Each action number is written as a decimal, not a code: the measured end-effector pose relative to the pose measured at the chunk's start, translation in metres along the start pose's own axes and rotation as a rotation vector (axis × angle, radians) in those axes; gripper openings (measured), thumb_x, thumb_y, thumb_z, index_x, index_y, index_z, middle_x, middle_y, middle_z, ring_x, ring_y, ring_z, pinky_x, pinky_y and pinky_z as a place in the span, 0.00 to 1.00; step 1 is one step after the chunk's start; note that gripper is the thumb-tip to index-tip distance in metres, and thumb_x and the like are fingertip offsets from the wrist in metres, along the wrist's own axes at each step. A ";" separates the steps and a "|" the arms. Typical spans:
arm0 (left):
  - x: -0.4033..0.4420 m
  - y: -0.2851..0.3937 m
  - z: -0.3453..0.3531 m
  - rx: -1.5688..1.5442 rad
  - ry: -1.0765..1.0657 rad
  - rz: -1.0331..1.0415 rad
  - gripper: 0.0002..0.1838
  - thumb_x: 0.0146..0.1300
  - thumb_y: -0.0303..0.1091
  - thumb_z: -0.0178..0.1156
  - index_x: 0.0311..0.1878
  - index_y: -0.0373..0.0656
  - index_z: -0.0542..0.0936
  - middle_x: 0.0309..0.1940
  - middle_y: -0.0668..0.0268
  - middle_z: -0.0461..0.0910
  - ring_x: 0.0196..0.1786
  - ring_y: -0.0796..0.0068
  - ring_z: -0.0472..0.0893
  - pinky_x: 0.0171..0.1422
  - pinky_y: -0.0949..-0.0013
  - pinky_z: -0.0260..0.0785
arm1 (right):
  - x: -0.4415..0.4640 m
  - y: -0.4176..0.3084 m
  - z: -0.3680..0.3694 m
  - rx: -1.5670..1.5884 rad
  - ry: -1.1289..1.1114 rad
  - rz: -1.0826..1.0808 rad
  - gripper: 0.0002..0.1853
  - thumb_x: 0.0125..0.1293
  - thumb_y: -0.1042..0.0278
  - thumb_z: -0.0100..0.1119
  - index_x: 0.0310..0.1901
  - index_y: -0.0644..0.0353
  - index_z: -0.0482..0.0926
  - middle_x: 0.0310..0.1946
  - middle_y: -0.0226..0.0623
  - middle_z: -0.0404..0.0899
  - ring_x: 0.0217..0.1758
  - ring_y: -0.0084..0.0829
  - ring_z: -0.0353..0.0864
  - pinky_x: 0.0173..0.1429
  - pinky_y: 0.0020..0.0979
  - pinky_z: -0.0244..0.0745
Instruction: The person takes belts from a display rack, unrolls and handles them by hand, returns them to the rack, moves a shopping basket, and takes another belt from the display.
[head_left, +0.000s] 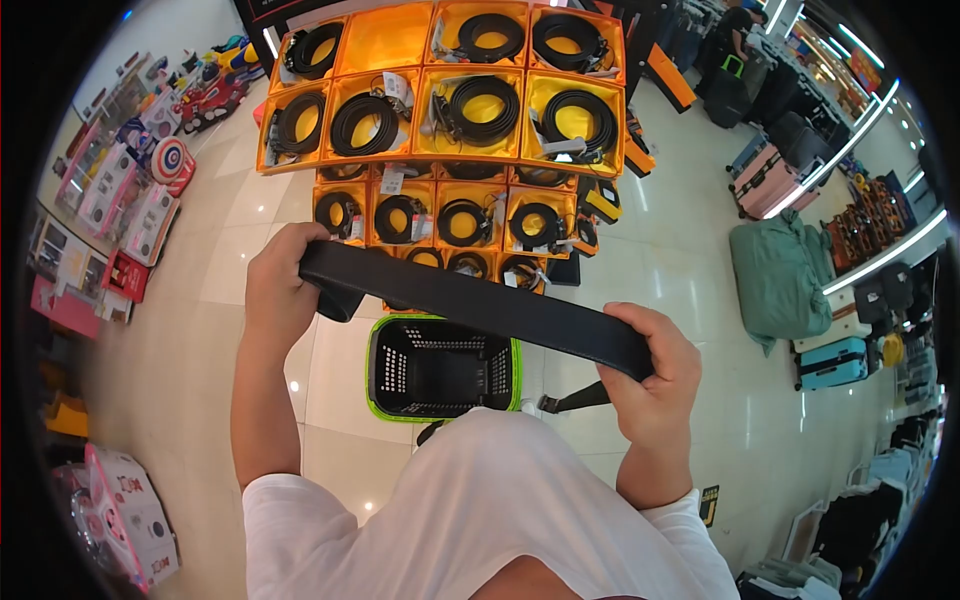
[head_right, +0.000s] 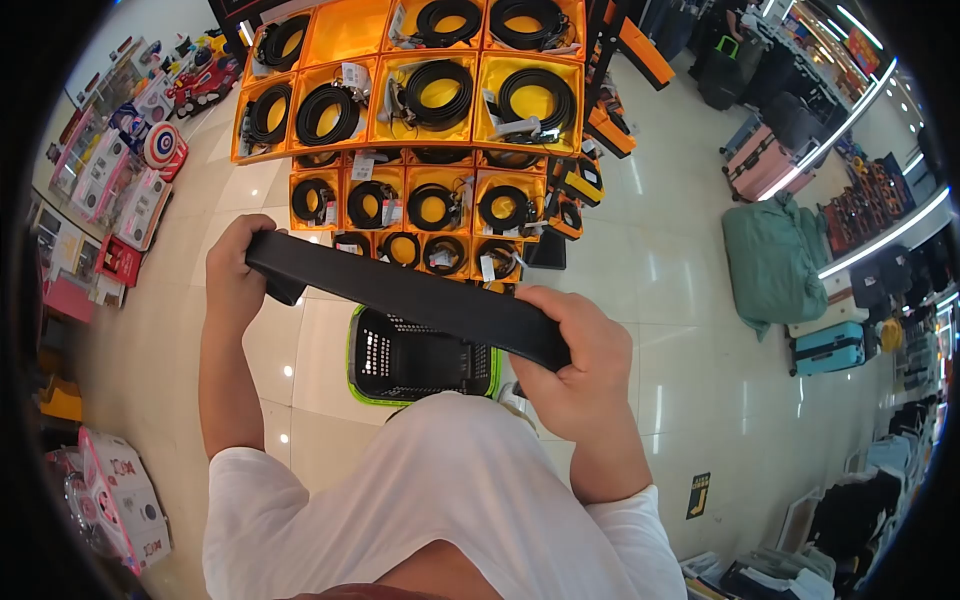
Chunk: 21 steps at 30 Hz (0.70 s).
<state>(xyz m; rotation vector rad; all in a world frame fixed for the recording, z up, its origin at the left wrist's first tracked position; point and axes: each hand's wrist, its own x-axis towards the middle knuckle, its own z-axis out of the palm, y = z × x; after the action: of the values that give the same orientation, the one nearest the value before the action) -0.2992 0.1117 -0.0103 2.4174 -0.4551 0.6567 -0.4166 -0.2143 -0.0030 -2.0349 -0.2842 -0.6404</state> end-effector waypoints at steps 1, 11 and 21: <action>0.000 0.000 -0.001 0.007 -0.002 -0.008 0.16 0.48 0.16 0.62 0.41 0.41 0.76 0.35 0.60 0.81 0.39 0.59 0.82 0.43 0.67 0.73 | -0.001 -0.001 0.000 0.002 0.005 0.019 0.22 0.43 0.83 0.64 0.45 0.63 0.79 0.33 0.41 0.81 0.32 0.34 0.82 0.37 0.27 0.74; 0.006 0.008 0.003 0.008 -0.081 0.046 0.20 0.46 0.12 0.56 0.43 0.41 0.77 0.37 0.60 0.80 0.41 0.62 0.81 0.47 0.69 0.72 | -0.008 0.003 -0.006 0.123 0.127 0.153 0.20 0.51 0.86 0.60 0.49 0.66 0.78 0.37 0.33 0.78 0.39 0.21 0.76 0.45 0.20 0.70; 0.009 0.002 0.003 -0.060 -0.158 -0.114 0.19 0.49 0.12 0.55 0.45 0.40 0.77 0.36 0.63 0.82 0.40 0.72 0.82 0.46 0.72 0.73 | -0.015 0.006 -0.009 0.144 0.174 0.221 0.23 0.51 0.87 0.56 0.52 0.66 0.75 0.41 0.35 0.77 0.42 0.22 0.75 0.48 0.22 0.69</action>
<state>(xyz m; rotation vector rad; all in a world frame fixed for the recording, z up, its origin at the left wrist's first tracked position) -0.2914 0.1069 -0.0062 2.4270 -0.3916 0.3993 -0.4289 -0.2246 -0.0119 -1.8279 -0.0026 -0.6346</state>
